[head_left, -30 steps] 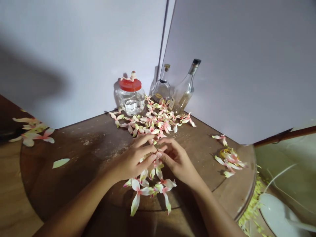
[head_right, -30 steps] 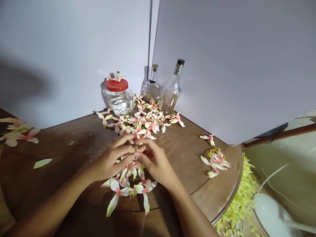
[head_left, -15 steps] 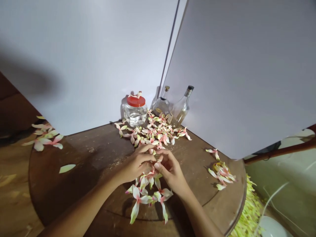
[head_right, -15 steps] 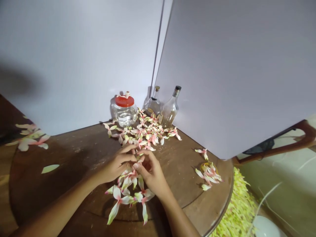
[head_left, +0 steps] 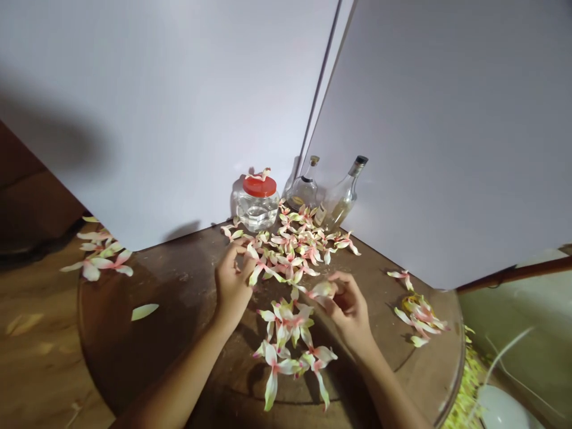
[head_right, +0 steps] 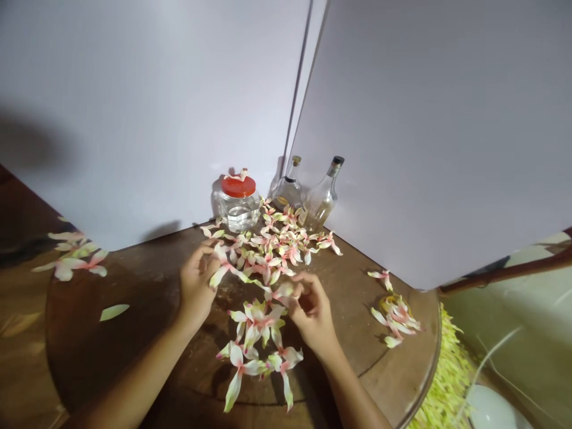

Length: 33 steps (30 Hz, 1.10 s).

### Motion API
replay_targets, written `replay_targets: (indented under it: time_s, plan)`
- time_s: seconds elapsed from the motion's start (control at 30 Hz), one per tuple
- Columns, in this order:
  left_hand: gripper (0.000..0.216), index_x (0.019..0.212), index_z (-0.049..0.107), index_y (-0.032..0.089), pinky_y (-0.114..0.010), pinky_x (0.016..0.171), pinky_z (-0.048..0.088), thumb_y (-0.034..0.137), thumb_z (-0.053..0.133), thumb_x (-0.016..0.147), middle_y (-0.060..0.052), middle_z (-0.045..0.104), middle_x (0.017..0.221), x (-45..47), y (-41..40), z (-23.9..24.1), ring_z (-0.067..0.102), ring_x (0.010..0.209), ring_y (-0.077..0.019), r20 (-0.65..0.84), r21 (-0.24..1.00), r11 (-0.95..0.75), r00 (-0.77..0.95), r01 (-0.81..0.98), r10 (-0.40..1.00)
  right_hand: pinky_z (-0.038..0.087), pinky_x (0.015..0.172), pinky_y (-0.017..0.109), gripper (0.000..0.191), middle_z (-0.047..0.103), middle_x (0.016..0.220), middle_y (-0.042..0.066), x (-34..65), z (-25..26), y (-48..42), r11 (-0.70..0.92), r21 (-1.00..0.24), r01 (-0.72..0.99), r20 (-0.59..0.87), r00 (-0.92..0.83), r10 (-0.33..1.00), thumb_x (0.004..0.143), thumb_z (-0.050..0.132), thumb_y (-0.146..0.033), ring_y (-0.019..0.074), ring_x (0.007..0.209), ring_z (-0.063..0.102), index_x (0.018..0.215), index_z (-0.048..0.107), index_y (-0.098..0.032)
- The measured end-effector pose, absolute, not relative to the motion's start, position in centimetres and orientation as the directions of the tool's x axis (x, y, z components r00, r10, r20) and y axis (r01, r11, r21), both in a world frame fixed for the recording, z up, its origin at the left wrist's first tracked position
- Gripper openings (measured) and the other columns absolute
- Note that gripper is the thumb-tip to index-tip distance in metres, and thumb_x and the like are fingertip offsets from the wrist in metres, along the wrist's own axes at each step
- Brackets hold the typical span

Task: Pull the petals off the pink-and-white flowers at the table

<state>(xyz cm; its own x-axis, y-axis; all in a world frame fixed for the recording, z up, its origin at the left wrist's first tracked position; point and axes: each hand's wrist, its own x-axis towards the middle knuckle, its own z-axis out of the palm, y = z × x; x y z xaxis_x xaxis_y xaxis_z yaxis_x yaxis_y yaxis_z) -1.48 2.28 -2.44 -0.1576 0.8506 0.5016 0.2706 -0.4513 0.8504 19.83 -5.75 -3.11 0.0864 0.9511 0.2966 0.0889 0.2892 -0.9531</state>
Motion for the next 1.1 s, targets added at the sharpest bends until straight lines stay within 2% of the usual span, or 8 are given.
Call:
replay_targets:
  time_s: [0.13,0.23,0.3,0.43,0.53,0.6,0.73,1.1]
  plan:
    - [0.013,0.081,0.047,0.020,-0.020,0.063,0.049,0.026,0.051,0.092,-0.008,0.068,0.113,-2.2,2.9,-2.7,0.066,0.088,-0.0149,0.344,0.938,-0.341,-0.288,0.064,0.894,0.041,0.049,0.022,0.022,0.047,0.068,-0.005,20.0,-3.1,-6.1,0.339,-0.941,-0.004,0.332,0.192,0.924,0.087,0.069,-0.027,0.0115,0.054,0.045,0.107,0.058,-0.027]
    - [0.015,0.086,0.045,0.020,-0.018,0.061,0.048,0.028,0.042,0.098,-0.007,0.067,0.114,-3.3,3.7,-2.3,0.064,0.083,-0.0112,0.341,0.934,-0.356,-0.367,0.028,0.865,0.037,0.044,0.021,0.021,0.045,0.062,-0.007,21.7,-2.6,-6.2,0.401,-0.913,-0.081,0.356,0.326,0.876,0.086,0.064,-0.019,0.0110,0.046,0.045,0.105,0.059,-0.029]
    - [0.019,0.084,0.049,0.020,-0.018,0.060,0.048,0.030,0.044,0.099,-0.007,0.068,0.114,-3.9,3.9,-1.6,0.064,0.083,-0.0113,0.375,0.924,-0.379,-0.318,0.052,0.871,0.039,0.045,0.023,0.016,0.052,0.063,-0.005,23.0,-2.2,-6.1,0.384,-0.921,-0.062,0.339,0.356,0.871,0.087,0.060,-0.016,0.0127,0.048,0.051,0.099,0.064,-0.027]
    - [0.012,0.080,0.065,0.019,-0.027,0.074,0.055,0.025,0.064,0.090,-0.006,0.072,0.101,-2.7,2.3,-0.2,0.068,0.092,-0.0179,0.520,0.842,-0.523,0.058,0.134,0.852,0.048,0.062,0.032,0.027,0.067,0.079,0.004,22.8,-1.4,-5.7,0.305,-0.905,0.296,0.328,0.032,0.944,0.098,0.046,-0.019,0.0198,0.069,0.064,0.095,0.073,-0.022]
    - [0.008,0.089,0.067,0.018,-0.033,0.092,0.053,0.013,0.062,0.091,-0.006,0.071,0.101,-0.6,0.4,-0.1,0.066,0.102,-0.0177,0.628,0.679,-0.715,0.376,0.163,0.682,0.045,0.068,0.032,0.028,0.064,0.084,0.005,20.7,-0.9,-5.7,0.354,-0.809,0.469,0.296,-0.194,0.935,0.101,0.042,-0.019,0.0187,0.074,0.059,0.104,0.071,-0.021]
    - [0.007,0.093,0.066,0.018,-0.031,0.092,0.051,0.012,0.062,0.093,-0.006,0.069,0.102,0.4,-0.3,-0.5,0.064,0.102,-0.0166,0.606,0.654,-0.741,0.481,0.152,0.633,0.042,0.068,0.030,0.025,0.058,0.082,0.004,19.6,-0.7,-5.8,0.363,-0.789,0.496,0.276,-0.241,0.930,0.103,0.042,-0.022,0.0175,0.074,0.055,0.096,0.065,-0.019]
    - [0.003,0.089,0.066,0.016,-0.026,0.085,0.050,0.016,0.069,0.091,-0.006,0.067,0.099,0.8,-0.3,-1.4,0.064,0.093,-0.0146,0.563,0.693,-0.712,0.532,0.113,0.632,0.037,0.068,0.028,0.030,0.048,0.077,0.001,19.1,-0.7,-5.9,0.350,-0.774,0.527,0.253,-0.250,0.935,0.106,0.041,-0.027,0.0154,0.072,0.049,0.080,0.053,-0.018]
    - [0.008,0.083,0.070,0.016,-0.025,0.078,0.048,0.011,0.076,0.082,-0.004,0.068,0.092,0.7,0.5,-2.5,0.064,0.086,-0.0139,0.547,0.787,-0.616,0.483,-0.018,0.684,0.036,0.070,0.025,0.024,0.050,0.081,0.001,19.2,-1.2,-5.8,0.352,-0.846,0.401,0.233,-0.315,0.920,0.107,0.044,-0.026,0.0143,0.075,0.049,0.087,0.055,-0.019]
